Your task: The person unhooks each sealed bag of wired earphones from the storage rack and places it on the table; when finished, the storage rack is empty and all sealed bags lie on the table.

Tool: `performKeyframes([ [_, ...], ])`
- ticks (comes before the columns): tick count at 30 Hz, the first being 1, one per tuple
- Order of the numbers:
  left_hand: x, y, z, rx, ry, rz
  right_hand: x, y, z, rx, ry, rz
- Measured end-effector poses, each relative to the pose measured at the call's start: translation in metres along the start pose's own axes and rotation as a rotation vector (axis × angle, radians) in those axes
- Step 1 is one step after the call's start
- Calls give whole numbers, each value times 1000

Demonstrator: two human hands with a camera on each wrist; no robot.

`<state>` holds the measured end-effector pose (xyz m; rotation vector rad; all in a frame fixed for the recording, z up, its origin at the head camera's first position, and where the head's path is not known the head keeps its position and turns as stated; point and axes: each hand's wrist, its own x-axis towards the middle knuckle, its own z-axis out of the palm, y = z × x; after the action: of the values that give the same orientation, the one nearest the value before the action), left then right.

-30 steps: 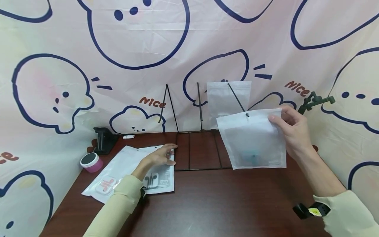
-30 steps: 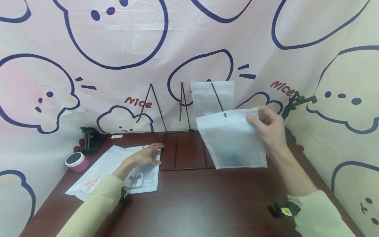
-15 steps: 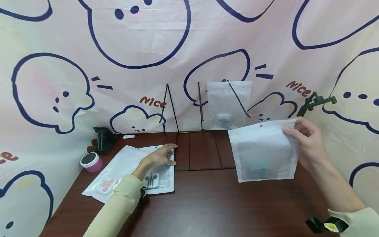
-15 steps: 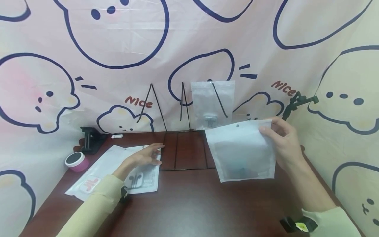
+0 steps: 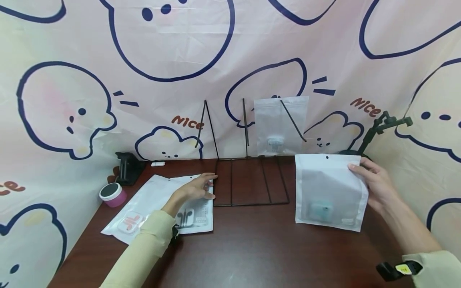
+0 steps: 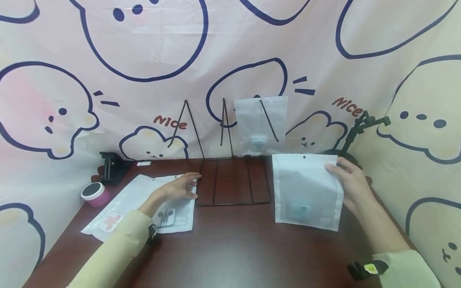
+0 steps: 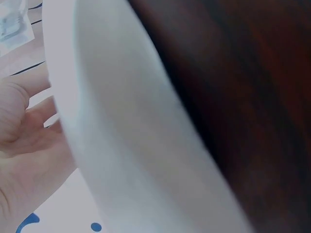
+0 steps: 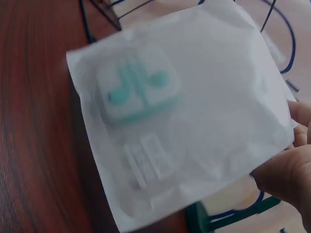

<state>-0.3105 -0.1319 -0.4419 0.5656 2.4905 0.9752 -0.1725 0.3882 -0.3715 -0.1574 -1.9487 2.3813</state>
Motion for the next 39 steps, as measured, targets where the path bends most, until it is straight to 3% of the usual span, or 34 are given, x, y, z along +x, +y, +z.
performKeyframes([
  [3,1,1,-1,6,-6,-3,9,9,-8,-40,25,53],
  [7,1,-1,-1,13,-11,3,24,23,-13,-101,63,64],
  [17,-4,-7,-3,-15,-15,-15,57,49,-2,-332,184,178],
  [28,3,1,-4,-3,-15,3,68,68,-13,-393,294,200],
  [39,3,2,-4,9,-21,-7,79,90,-16,-536,273,206],
])
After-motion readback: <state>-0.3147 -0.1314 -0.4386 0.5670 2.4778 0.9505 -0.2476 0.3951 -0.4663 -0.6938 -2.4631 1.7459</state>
